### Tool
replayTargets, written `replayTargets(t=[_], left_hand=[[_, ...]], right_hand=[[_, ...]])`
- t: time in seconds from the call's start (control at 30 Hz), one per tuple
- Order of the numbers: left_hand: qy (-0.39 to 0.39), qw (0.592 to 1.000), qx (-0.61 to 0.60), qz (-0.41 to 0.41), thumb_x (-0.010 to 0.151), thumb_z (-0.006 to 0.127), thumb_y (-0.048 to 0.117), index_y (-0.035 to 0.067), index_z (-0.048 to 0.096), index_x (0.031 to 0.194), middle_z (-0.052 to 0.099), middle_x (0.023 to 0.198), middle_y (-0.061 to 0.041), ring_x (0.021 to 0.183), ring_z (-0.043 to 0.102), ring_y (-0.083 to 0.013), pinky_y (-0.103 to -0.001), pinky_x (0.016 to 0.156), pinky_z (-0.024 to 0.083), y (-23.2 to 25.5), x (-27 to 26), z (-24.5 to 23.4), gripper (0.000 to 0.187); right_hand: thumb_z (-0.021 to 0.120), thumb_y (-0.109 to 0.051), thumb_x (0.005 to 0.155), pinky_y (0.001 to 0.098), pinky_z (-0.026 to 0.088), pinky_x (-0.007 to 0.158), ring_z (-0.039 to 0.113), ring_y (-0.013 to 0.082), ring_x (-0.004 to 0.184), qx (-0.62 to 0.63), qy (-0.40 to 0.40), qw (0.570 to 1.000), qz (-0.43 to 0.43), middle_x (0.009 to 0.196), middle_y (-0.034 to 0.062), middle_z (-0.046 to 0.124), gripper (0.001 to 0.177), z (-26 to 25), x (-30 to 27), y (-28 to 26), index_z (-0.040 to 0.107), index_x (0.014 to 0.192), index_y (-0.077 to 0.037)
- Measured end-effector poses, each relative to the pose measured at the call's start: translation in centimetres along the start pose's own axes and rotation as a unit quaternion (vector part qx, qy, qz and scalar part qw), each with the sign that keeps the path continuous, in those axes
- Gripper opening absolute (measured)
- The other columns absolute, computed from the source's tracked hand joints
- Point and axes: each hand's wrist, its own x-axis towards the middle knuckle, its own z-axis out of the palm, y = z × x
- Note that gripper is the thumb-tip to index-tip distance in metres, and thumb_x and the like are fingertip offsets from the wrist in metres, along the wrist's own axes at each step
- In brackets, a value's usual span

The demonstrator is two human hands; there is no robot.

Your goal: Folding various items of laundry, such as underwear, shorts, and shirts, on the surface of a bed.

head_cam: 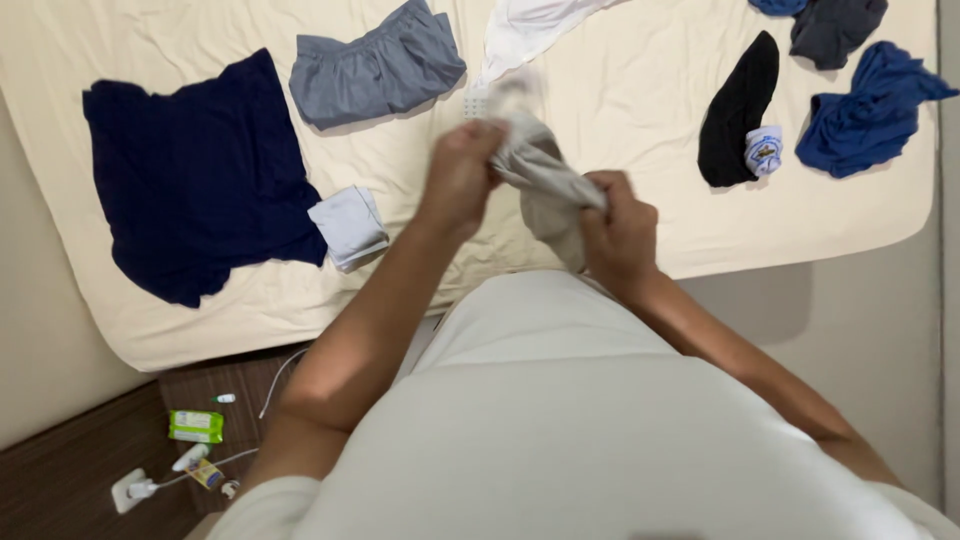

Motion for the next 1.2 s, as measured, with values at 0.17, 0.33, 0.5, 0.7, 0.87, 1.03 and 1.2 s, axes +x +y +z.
replayTargets(t=[0.17,0.33,0.5,0.7,0.87,1.03,1.2], left_hand=[[-0.017,0.998,0.03,0.053,0.109,0.053,0.036,0.006,0.066,0.089,0.059,0.068,-0.001,0.059,0.052,-0.0093,-0.024,0.054,0.039,4.0,-1.9,1.1,0.038],[-0.146,0.985,0.096,0.006,0.108,0.048,0.04,0.005,0.067,0.084,0.057,0.06,-0.002,0.058,0.059,-0.0122,-0.026,0.06,0.05,4.1,-3.5,3.2,0.046],[-0.224,0.972,0.069,-0.018,0.111,0.051,0.028,0.005,0.063,0.084,0.061,0.072,-0.004,0.065,0.055,-0.0128,-0.03,0.063,0.045,4.0,-4.1,2.0,0.038],[-0.216,0.964,0.108,0.111,0.116,0.042,0.035,0.011,0.055,0.075,0.047,0.061,-0.001,0.061,0.044,-0.0094,-0.028,0.058,0.035,6.7,-4.9,-2.9,0.05],[-0.041,0.992,-0.01,0.119,0.113,0.048,0.031,0.01,0.055,0.082,0.047,0.063,-0.003,0.06,0.053,-0.0181,-0.035,0.061,0.045,9.3,-4.1,-6.0,0.038],[0.08,0.98,0.18,0.038,0.099,0.049,0.049,0.008,0.074,0.101,0.077,0.084,0.001,0.077,0.072,-0.014,-0.035,0.067,0.062,8.0,-2.9,-4.4,0.047],[-0.172,0.807,0.559,0.084,0.073,0.091,0.045,-0.003,0.061,0.124,0.069,0.117,-0.022,0.103,0.068,-0.0359,-0.048,0.086,0.055,2.4,-5.5,-0.2,0.077]], right_hand=[[0.046,-0.006,0.106,0.0308,0.047,0.078,0.053,0.0148,0.087,0.186,0.016,0.971,0.149,0.101,0.0109,0.061,0.029,1.2,-0.2,4.4,0.055,0.133,-0.001],[0.045,-0.028,0.111,0.0297,0.046,0.102,0.06,0.0158,0.117,0.306,-0.037,0.944,0.115,0.138,0.0102,0.061,0.042,0.9,2.8,1.3,0.047,0.144,-0.002],[0.048,-0.053,0.103,0.0349,0.049,0.087,0.06,0.0205,0.106,0.411,-0.144,0.778,0.453,0.123,0.0075,0.067,0.054,4.2,5.0,2.4,0.059,0.133,-0.008],[0.055,-0.032,0.106,0.0327,0.054,0.089,0.065,0.0156,0.092,0.573,-0.11,0.669,0.461,0.108,0.0061,0.068,0.026,4.2,4.7,6.1,0.063,0.113,-0.008],[0.055,-0.025,0.112,0.0346,0.056,0.084,0.062,0.0171,0.079,0.646,-0.078,0.69,0.316,0.089,0.0049,0.062,0.022,0.5,4.7,9.4,0.061,0.102,-0.006],[0.052,-0.017,0.109,0.0365,0.058,0.083,0.069,0.0212,0.085,0.641,-0.139,0.712,0.249,0.099,0.011,0.07,0.019,-0.8,6.2,0.2,0.063,0.112,-0.002],[0.05,-0.019,0.109,0.0422,0.055,0.107,0.069,0.0266,0.113,0.613,-0.133,0.732,0.266,0.121,0.018,0.069,0.033,0.3,5.8,-4.4,0.057,0.13,0.006]])
